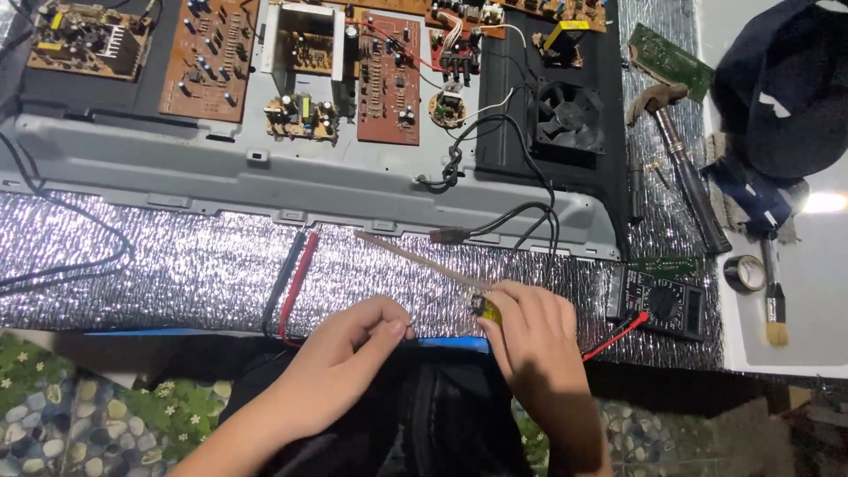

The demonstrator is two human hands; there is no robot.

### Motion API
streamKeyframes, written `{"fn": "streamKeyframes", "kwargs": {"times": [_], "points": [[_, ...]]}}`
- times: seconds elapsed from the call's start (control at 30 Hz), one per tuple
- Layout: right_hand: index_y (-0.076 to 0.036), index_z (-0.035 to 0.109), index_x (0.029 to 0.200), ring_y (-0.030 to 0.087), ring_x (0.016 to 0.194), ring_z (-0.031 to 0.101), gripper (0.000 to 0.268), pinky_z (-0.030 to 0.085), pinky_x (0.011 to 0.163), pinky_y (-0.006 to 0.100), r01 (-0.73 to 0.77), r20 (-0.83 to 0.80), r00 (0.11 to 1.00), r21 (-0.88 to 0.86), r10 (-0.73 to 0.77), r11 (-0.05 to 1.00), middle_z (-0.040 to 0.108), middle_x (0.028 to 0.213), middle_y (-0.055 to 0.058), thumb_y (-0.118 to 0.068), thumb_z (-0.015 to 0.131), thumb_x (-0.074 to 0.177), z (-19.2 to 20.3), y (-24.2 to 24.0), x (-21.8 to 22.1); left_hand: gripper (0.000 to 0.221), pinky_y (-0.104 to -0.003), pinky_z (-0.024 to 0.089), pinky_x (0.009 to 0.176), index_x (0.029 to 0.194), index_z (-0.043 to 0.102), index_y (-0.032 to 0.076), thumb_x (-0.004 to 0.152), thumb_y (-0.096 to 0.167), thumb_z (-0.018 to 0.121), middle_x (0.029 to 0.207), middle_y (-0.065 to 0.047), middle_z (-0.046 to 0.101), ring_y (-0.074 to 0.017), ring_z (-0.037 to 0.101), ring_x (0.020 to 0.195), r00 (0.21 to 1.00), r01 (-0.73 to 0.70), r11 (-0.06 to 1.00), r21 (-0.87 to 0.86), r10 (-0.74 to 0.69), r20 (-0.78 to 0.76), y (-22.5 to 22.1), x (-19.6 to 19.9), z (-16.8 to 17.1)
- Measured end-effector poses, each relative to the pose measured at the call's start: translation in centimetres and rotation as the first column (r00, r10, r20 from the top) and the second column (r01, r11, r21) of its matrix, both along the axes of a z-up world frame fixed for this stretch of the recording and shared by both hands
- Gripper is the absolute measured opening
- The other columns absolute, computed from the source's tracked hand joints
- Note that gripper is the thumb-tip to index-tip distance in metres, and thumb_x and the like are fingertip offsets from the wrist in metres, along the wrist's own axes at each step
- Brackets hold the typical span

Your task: Soldering and testing electronic components on the circuit boards of a disassembled television.

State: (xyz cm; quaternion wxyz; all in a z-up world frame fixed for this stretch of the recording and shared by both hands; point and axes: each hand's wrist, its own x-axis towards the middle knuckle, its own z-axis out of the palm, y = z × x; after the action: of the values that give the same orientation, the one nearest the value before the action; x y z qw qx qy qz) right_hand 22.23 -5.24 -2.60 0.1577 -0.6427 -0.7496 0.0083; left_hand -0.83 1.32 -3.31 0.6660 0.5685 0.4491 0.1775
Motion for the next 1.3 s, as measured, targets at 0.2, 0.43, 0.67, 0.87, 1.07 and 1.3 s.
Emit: {"fn": "streamKeyframes", "kwargs": {"times": [0.2,0.43,0.67,0.87,1.07,1.3], "points": [[0.005,0.047,0.123,0.028,0.111,0.066,0.03,0.057,0.104,0.043,-0.171,-0.9,0.434,-0.031,0.047,0.985,0.063,0.12,0.021,-0.011,0.052,0.099,-2.8,-2.0,2.4,0.02,-0.026,0.037,0.05,0.095,0.078,0.012,0.096,0.024,0.062,0.059,0.004,0.061,-0.0077,0.047,0.051,0.998,0.062,0.988,0.141,-0.06,-0.013,0.6,0.8,0.7],[0.009,0.035,0.145,0.021,0.082,0.052,0.04,0.052,0.062,0.033,-0.308,-0.995,-0.097,-0.006,-0.038,0.951,0.053,0.106,0.017,-0.001,0.03,0.106,-7.5,0.6,0.8,0.02,-0.027,0.038,0.048,0.094,0.082,0.018,0.092,0.029,0.065,0.052,0.005,0.059,-0.0094,0.049,0.047,0.983,0.095,0.978,0.188,-0.062,-0.174,0.7,1.5,3.0],[0.006,0.06,0.107,0.014,0.08,0.048,0.042,0.042,0.071,0.026,-0.34,-0.979,-0.195,0.015,-0.055,0.94,0.058,0.089,0.01,-0.028,0.034,0.107,-11.7,1.4,0.3,0.014,-0.027,0.037,0.038,0.091,0.08,0.022,0.088,0.027,0.067,0.047,0.006,0.064,-0.0105,0.055,0.038,0.982,0.028,0.853,0.522,0.073,-0.172,0.3,1.9,3.4],[-0.001,0.056,0.095,0.013,0.075,0.044,0.023,0.039,0.069,0.025,-0.349,-0.997,-0.08,0.048,0.021,0.936,0.052,0.086,0.006,-0.014,0.037,0.092,-8.4,2.6,-1.1,0.012,-0.029,0.038,0.038,0.089,0.078,0.02,0.087,0.026,0.068,0.046,0.005,0.063,-0.0124,0.056,0.037,0.981,0.024,0.817,0.576,0.091,-0.171,0.1,2.1,3.4],[-0.004,0.048,0.104,0.009,0.073,0.041,0.023,0.037,0.064,0.022,-0.33,-0.993,-0.082,0.106,0.083,0.938,0.049,0.09,0.005,-0.026,0.046,0.103,-7.6,2.9,-1.5,0.015,-0.027,0.037,0.037,0.091,0.081,0.019,0.086,0.027,0.069,0.046,0.005,0.064,-0.0095,0.054,0.037,0.981,0.01,0.864,0.504,0.09,-0.173,0.0,2.3,3.2],[0.0,0.04,0.116,0.013,0.079,0.047,0.029,0.042,0.065,0.023,-0.28,-0.974,-0.216,0.129,0.068,0.951,0.046,0.111,0.013,-0.015,0.053,0.094,-8.6,2.7,-1.0,0.014,-0.03,0.037,0.039,0.092,0.078,0.016,0.087,0.024,0.068,0.045,0.004,0.057,-0.0116,0.051,0.039,0.981,0.01,0.904,0.428,0.073,-0.179,0.0,2.2,3.2]]}}
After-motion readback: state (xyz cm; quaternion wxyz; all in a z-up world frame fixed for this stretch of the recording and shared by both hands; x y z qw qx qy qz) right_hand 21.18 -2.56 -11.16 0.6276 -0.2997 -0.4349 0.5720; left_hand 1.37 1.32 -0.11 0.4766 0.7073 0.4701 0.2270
